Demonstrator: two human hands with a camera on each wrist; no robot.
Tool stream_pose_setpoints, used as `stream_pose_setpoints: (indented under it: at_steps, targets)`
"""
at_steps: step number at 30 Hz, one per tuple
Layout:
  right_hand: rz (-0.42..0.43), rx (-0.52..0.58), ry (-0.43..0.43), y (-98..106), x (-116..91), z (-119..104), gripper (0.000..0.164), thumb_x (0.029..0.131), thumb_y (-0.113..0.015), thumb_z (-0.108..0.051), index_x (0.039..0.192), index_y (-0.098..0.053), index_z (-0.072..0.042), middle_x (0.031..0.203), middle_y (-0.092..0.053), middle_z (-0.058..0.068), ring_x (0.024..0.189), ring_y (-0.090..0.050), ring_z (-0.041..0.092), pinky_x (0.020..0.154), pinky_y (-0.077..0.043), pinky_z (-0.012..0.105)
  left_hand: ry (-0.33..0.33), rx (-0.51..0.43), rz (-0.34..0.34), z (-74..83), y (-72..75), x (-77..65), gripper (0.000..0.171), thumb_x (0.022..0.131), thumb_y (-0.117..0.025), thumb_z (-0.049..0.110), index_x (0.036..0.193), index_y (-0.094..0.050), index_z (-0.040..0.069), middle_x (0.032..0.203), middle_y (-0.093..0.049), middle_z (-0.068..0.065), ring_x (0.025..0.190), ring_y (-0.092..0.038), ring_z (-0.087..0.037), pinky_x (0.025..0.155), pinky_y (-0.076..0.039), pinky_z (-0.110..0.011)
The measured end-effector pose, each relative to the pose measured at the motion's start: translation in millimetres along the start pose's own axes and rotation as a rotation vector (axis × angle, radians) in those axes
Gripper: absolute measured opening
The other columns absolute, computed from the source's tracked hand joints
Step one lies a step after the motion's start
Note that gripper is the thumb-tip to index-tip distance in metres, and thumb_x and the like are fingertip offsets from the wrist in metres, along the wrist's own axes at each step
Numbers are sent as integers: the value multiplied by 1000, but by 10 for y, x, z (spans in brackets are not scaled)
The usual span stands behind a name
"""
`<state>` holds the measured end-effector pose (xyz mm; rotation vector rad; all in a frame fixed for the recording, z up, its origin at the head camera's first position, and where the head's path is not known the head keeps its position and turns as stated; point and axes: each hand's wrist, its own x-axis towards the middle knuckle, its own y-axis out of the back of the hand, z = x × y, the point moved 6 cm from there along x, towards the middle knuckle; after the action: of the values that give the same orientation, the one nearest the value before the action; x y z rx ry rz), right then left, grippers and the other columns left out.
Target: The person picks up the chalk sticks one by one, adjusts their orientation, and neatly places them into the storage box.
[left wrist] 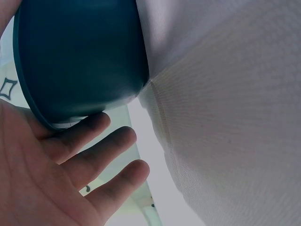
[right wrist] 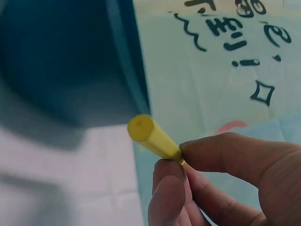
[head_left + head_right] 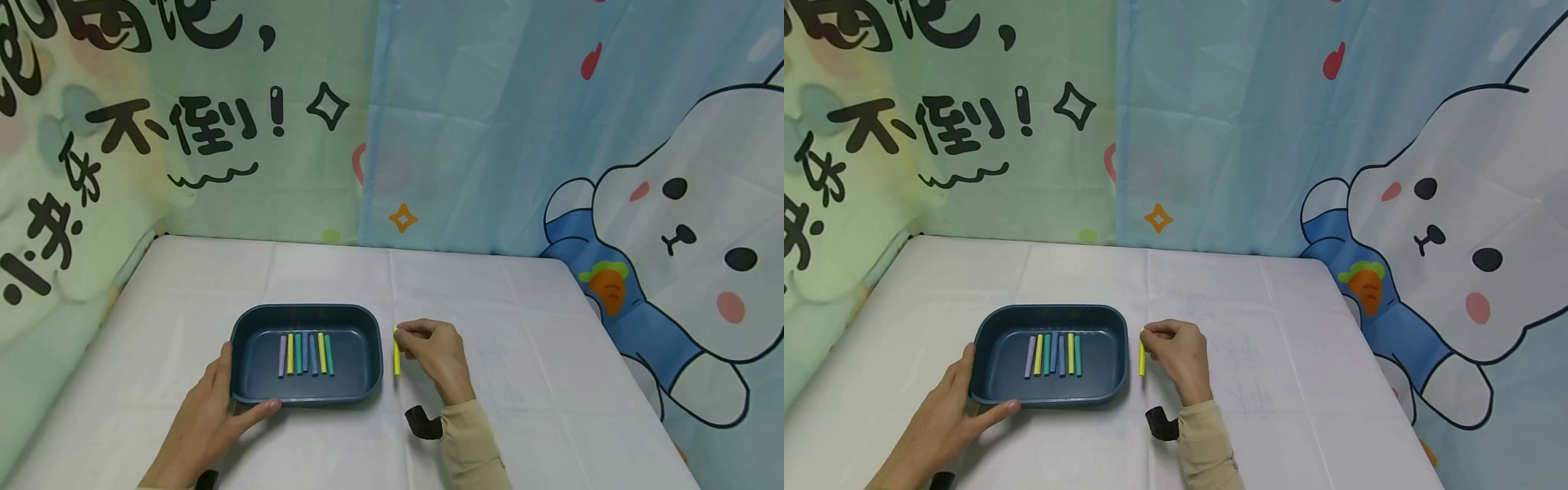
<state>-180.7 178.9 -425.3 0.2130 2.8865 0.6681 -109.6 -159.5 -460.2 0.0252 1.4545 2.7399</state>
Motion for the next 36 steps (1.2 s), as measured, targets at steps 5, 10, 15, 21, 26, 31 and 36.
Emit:
stream_pose_setpoints:
  at_steps: [5,10,15,21,26,31,36]
  targets:
    - [-21,18,31,-116,17,-204,15,88,-76,-19,99,-80,-10,82,-74,4,79,-72,29,81,-59,47,-5,-2,7,-7,0,1,129,80,-69,75,160,-8,-6,150,-36,-34,131,-46,-53,102,-43,-63]
    - [-48,14,37,-274,28,-330,15,89,-76,-20,99,-80,-9,83,-73,4,75,-71,23,80,-59,47,-5,-4,7,-7,3,-3,129,80,-69,75,160,-8,-6,151,-36,-34,131,-45,-53,102,-43,-64]
    - [-74,9,66,-435,40,-408,14,90,-76,-19,99,-79,-8,84,-73,5,74,-71,24,77,-60,45,-5,-5,10,-12,7,-6,129,80,-70,74,160,-8,-5,150,-37,-34,130,-46,-53,102,-43,-63]
    - [-88,-21,83,-613,56,-437,12,91,-76,-18,97,-79,-8,82,-72,4,70,-69,22,70,-59,38,-15,-15,19,-17,8,-10,127,80,-71,72,160,-9,-6,150,-37,-34,130,-47,-53,101,-43,-63]
    - [-72,-61,108,-702,76,-451,10,90,-75,-16,94,-80,-8,78,-72,2,64,-66,17,64,-57,33,-27,-18,28,-4,11,-13,127,80,-71,72,160,-9,-5,150,-38,-33,130,-47,-52,101,-43,-63]
    - [-57,-106,135,-779,82,-460,10,90,-75,-15,94,-79,-7,77,-71,2,63,-65,14,60,-55,31,-25,-18,24,-5,14,-7,127,80,-71,72,160,-8,-5,149,-39,-33,130,-47,-52,102,-43,-63]
    - [-39,-200,171,-875,83,-475,9,88,-76,-15,93,-80,-8,79,-70,0,69,-63,14,61,-54,29,-9,-11,16,-13,13,0,129,80,-69,74,160,-8,-5,150,-38,-33,131,-47,-51,102,-43,-63]
